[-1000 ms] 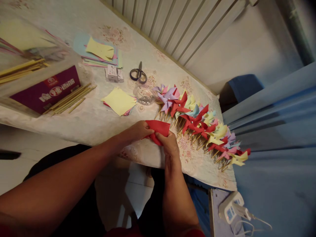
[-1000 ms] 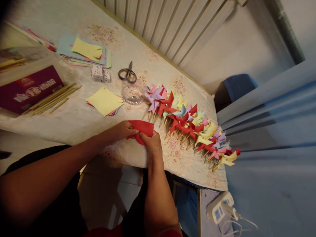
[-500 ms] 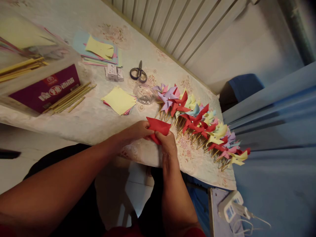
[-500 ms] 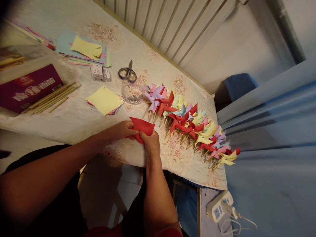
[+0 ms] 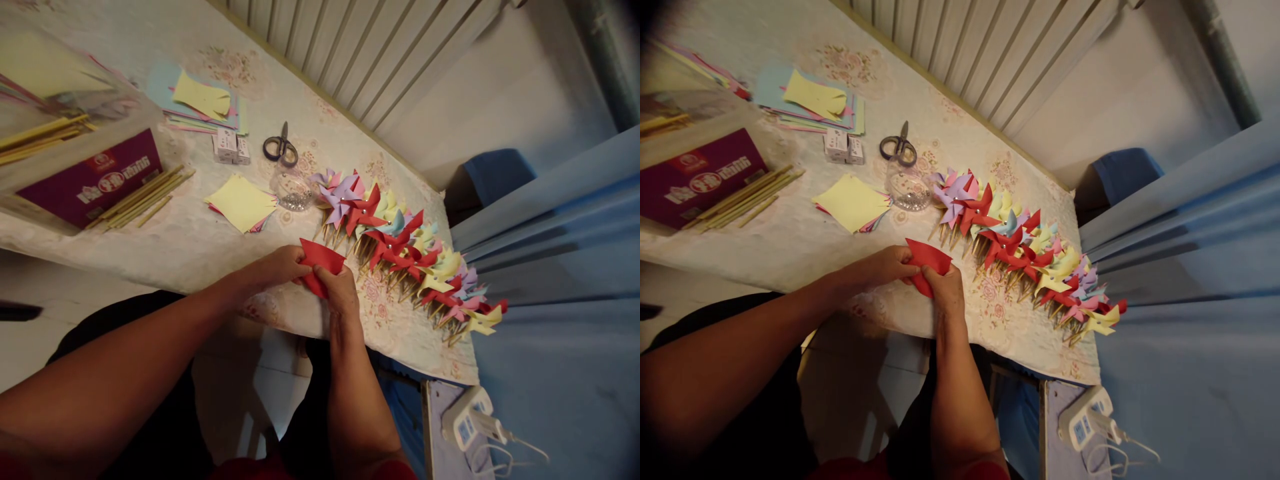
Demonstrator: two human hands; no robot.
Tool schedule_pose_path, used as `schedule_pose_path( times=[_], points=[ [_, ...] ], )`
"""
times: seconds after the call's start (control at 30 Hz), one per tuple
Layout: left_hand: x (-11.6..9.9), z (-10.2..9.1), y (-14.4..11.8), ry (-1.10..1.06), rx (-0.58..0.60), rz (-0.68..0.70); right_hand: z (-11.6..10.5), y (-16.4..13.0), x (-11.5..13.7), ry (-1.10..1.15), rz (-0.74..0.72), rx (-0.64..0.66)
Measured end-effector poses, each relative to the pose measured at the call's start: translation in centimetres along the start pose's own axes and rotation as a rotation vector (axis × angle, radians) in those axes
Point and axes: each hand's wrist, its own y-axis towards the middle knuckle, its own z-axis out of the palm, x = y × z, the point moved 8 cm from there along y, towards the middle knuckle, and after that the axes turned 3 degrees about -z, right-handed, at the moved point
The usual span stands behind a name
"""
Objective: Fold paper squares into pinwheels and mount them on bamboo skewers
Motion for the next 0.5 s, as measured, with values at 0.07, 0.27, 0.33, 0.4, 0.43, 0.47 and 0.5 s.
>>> schedule_pose_path(
  times=[0.07,0.27,0.33,0.4,0.43,0.47,0.5],
  points=[
    [0.06,0.06,0.04,0.012,0.012,-0.003,0.0,-0.02,0.06,-0.007,-0.005,0.013],
    [0.35,-0.39,0.18,0.142,0.006,0.023,-0.64,0.1,0.5,-0.13,-0.053,0.039],
    [0.49,-0.24,0.25,0.188,0.038,0.032,-0.61,0.13,0.39,-0.14,-0.045,0.066],
    [0.62,-0.09,0.29,0.173,0.064,0.025,-0.46,0.12,0.26,-0.124,-0.039,0.086],
    [0.64,-0.06,0.28,0.143,0.067,0.018,-0.42,0.11,0.27,-0.108,-0.045,0.083],
    [0.61,-0.07,0.25,0.105,0.063,0.012,-0.45,0.1,0.39,-0.083,-0.06,0.064],
    [0.55,-0.12,0.2,0.056,0.054,0.008,-0.52,0.07,0.59,-0.063,-0.083,0.038]
  ],
)
